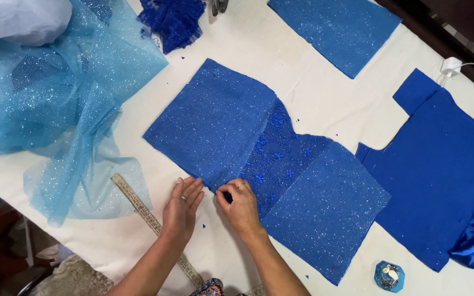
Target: Measuring a blue glittery fabric piece with a tape measure and securing it with pins on a work table.
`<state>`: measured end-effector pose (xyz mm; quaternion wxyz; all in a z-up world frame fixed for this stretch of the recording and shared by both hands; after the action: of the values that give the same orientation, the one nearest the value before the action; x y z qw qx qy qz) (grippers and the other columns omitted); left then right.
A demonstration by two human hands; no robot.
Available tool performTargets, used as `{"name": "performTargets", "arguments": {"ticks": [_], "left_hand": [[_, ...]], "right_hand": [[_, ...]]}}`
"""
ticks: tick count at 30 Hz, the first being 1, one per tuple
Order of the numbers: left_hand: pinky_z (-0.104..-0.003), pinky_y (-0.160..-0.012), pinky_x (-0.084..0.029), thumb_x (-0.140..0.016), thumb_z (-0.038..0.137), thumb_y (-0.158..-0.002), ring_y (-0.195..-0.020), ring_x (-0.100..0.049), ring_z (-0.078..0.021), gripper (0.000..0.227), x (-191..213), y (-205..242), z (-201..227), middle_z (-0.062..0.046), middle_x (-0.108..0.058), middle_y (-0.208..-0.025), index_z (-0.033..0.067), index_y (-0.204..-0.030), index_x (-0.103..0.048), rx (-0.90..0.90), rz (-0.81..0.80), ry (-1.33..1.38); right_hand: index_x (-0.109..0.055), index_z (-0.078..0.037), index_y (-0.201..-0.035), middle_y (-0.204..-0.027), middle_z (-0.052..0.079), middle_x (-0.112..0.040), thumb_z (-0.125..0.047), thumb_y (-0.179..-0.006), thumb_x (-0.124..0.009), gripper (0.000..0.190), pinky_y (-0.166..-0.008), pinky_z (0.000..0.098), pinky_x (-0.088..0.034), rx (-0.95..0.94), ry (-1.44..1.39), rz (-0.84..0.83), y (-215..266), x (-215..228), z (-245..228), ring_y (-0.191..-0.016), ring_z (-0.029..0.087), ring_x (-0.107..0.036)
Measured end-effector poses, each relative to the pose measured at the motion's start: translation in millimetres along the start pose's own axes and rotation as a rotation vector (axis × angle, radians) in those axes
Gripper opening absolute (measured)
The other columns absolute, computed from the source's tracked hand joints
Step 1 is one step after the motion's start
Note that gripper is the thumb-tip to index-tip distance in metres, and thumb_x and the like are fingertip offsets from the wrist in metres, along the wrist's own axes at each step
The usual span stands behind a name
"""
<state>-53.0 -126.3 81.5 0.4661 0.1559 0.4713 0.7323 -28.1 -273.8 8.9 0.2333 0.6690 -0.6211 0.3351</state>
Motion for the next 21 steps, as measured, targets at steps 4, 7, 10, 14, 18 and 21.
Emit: {"name": "performTargets", "arguments": {"ticks": [4, 7, 10, 14, 18, 21], "left_hand": [[-0.042, -0.125, -0.027, -0.019, 0.040, -0.107, -0.150, -0.030, -0.0344, 0.059, -0.1, -2.1, -0.1, -0.023, -0.036, -0.158, 0.0013, -0.149, -0.031, 0.009, -0.004, 0.012], [-0.042, -0.125, -0.027, -0.019, 0.041, -0.107, -0.150, -0.029, -0.0347, 0.059, 2.4, -9.7, -5.2, -0.023, -0.035, -0.158, 0.0013, -0.149, -0.030, 0.010, 0.004, 0.055], [-0.042, -0.125, -0.027, -0.019, 0.042, -0.107, -0.150, -0.029, -0.0343, 0.060, 3.3, -10.8, -6.7, -0.023, -0.034, -0.158, 0.0014, -0.150, -0.029, 0.010, 0.004, 0.048], [-0.042, -0.125, -0.029, -0.024, 0.041, -0.106, -0.148, -0.032, -0.0366, 0.059, 5.6, -17.5, -10.2, -0.024, -0.035, -0.152, 0.0013, -0.148, -0.026, 0.012, 0.033, 0.098], [-0.044, -0.124, -0.031, -0.029, 0.037, -0.106, -0.146, -0.035, -0.0389, 0.055, 8.3, -24.3, -10.7, -0.024, -0.035, -0.144, 0.0014, -0.147, -0.022, -0.023, 0.062, 0.150], [-0.047, -0.123, -0.032, -0.032, 0.031, -0.106, -0.145, -0.036, -0.0414, 0.052, 9.9, -25.3, -9.0, -0.024, -0.035, -0.141, 0.0012, -0.146, -0.021, -0.056, 0.086, 0.195]], "right_hand": [[-0.073, -0.017, -0.082, -0.081, -0.002, -0.067, -0.022, -0.081, -0.078, 0.007, -0.074, 0.0327, -0.058, -0.017, -0.038, -0.005, -0.8, 0.5, -0.4, -0.085, 0.021, -0.068], [-0.073, -0.019, -0.084, -0.085, -0.003, -0.067, -0.030, -0.077, -0.082, 0.017, -0.076, 0.0327, -0.057, -0.003, -0.038, 0.011, -2.3, -0.8, -0.3, -0.088, 0.021, -0.067], [-0.071, -0.019, -0.087, -0.089, -0.002, -0.067, -0.037, -0.071, -0.086, 0.028, -0.080, 0.0335, -0.057, 0.002, -0.026, 0.023, -2.1, 3.3, -9.2, -0.094, 0.021, -0.067], [-0.071, -0.018, -0.090, -0.093, -0.001, -0.067, -0.037, -0.070, -0.087, 0.032, -0.080, 0.0332, -0.057, 0.011, 0.005, -0.005, -4.9, -2.7, -11.5, -0.094, 0.021, -0.067], [-0.071, -0.016, -0.094, -0.095, 0.001, -0.067, -0.034, -0.069, -0.087, 0.035, -0.081, 0.0365, -0.058, -0.042, -0.067, -0.028, -7.2, 2.2, -14.3, -0.095, 0.024, -0.067], [-0.073, -0.017, -0.097, -0.094, 0.001, -0.068, -0.029, -0.076, -0.083, 0.027, -0.076, 0.0352, -0.058, -0.107, -0.199, 0.004, -5.8, 9.9, -1.8, -0.089, 0.023, -0.068]]}}
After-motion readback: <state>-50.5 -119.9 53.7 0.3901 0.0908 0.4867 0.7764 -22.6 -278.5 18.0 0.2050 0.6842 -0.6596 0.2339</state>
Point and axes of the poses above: each hand's wrist, its own y-axis away from the middle knuckle, its own x-axis out of the back of the hand, z = x × y, the point moved 8 cm from there along -y, towards the middle knuckle
